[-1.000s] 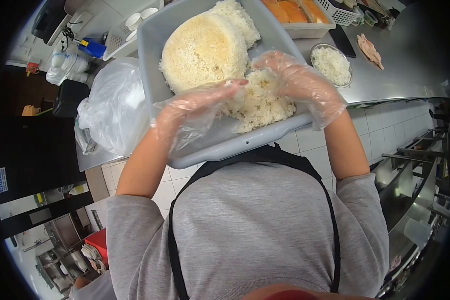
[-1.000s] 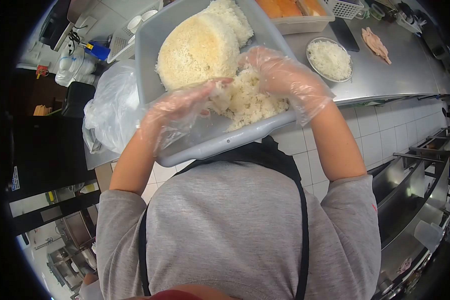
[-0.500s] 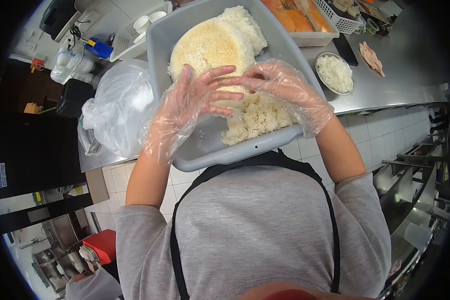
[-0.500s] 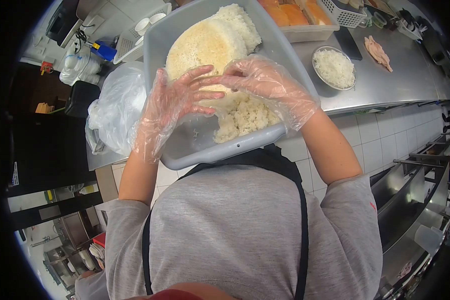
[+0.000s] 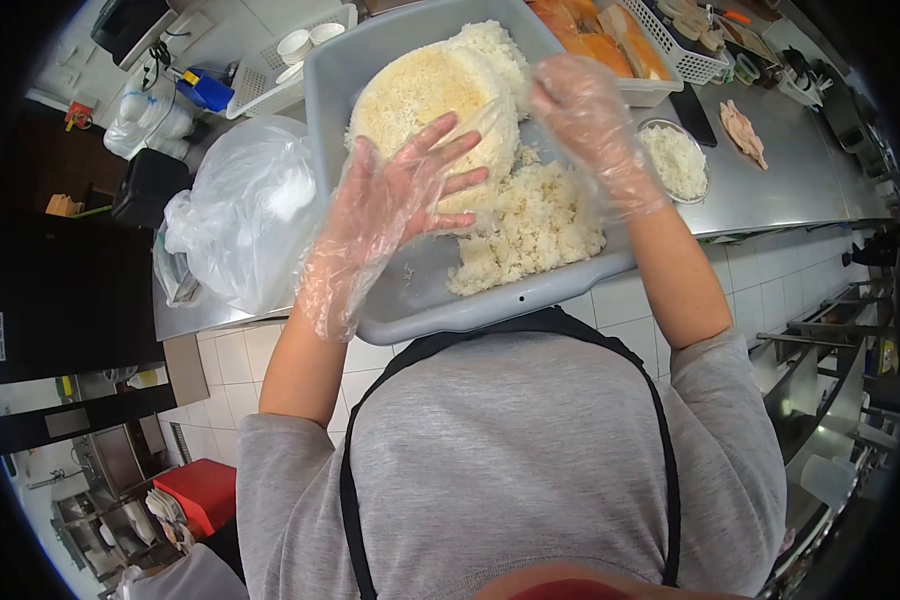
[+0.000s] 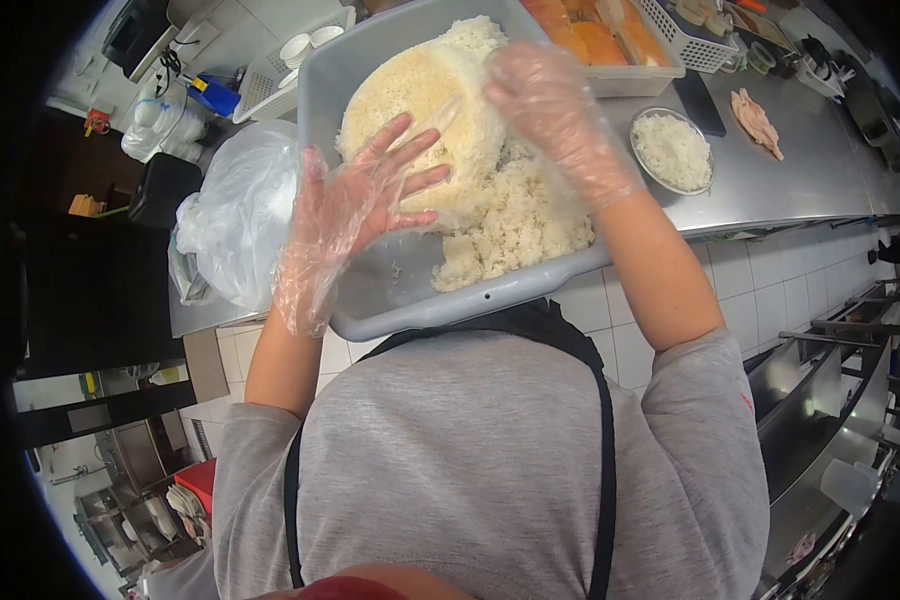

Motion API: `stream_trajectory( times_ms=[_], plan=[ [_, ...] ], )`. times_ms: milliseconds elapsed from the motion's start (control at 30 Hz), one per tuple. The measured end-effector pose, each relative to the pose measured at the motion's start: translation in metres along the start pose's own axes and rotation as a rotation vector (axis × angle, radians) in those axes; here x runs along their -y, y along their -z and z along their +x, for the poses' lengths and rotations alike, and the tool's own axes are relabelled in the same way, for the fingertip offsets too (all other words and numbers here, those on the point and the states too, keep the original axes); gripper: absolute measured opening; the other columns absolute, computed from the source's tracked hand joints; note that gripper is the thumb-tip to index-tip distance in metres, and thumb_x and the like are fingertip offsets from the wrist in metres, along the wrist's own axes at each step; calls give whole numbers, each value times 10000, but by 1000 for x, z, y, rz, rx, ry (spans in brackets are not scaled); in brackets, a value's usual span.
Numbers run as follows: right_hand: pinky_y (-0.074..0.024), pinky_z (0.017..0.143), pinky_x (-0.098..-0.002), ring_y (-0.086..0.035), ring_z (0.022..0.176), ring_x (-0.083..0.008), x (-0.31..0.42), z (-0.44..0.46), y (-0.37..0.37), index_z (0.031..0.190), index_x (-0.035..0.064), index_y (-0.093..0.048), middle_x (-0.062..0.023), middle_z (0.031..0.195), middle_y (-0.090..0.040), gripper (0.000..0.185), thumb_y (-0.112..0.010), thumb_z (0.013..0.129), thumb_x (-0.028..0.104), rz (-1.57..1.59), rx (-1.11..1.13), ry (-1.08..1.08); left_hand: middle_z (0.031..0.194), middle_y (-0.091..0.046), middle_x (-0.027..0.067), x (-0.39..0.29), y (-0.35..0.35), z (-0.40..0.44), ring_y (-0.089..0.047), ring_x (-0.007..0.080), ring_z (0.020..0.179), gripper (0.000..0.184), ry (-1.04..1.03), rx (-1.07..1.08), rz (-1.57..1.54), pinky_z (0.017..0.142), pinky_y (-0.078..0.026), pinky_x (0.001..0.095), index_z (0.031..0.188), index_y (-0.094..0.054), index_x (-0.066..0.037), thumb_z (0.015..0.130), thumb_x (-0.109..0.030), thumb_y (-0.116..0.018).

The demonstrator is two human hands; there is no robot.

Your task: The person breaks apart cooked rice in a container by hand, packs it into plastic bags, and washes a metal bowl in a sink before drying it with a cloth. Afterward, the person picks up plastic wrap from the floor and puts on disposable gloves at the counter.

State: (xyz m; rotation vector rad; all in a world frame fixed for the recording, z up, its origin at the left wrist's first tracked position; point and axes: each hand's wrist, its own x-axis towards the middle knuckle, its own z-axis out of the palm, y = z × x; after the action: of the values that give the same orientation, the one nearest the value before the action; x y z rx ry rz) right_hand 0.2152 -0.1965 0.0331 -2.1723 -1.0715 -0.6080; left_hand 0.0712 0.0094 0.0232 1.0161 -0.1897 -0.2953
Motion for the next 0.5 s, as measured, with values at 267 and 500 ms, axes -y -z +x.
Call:
stream_trajectory(
  times_ms=[267, 500],
  plan=[
    [-421, 746, -247, -529, 744, -123, 43, -7, 0, 1022, 119, -619, 18, 802, -571, 252, -625, 827, 278, 891, 439, -532, 1416, -172, 243, 1, 5, -3, -274, 449, 1259, 1035, 16, 75, -193, 838, -442, 595, 1405, -128, -56, 707, -750, -448],
    [-440, 661, -358, -571, 735, -258, 37, -4, -23, 907, 65, -574, -99, 782, -578, 175, -566, 839, 225, 176, 318, 108, 1423, -176, 228, 11, 2, -9, -266, 386, 1285, 976, 0, -50, -157, 924, -415, 521, 1401, -141, -45, 751, -712, -436]
  ],
)
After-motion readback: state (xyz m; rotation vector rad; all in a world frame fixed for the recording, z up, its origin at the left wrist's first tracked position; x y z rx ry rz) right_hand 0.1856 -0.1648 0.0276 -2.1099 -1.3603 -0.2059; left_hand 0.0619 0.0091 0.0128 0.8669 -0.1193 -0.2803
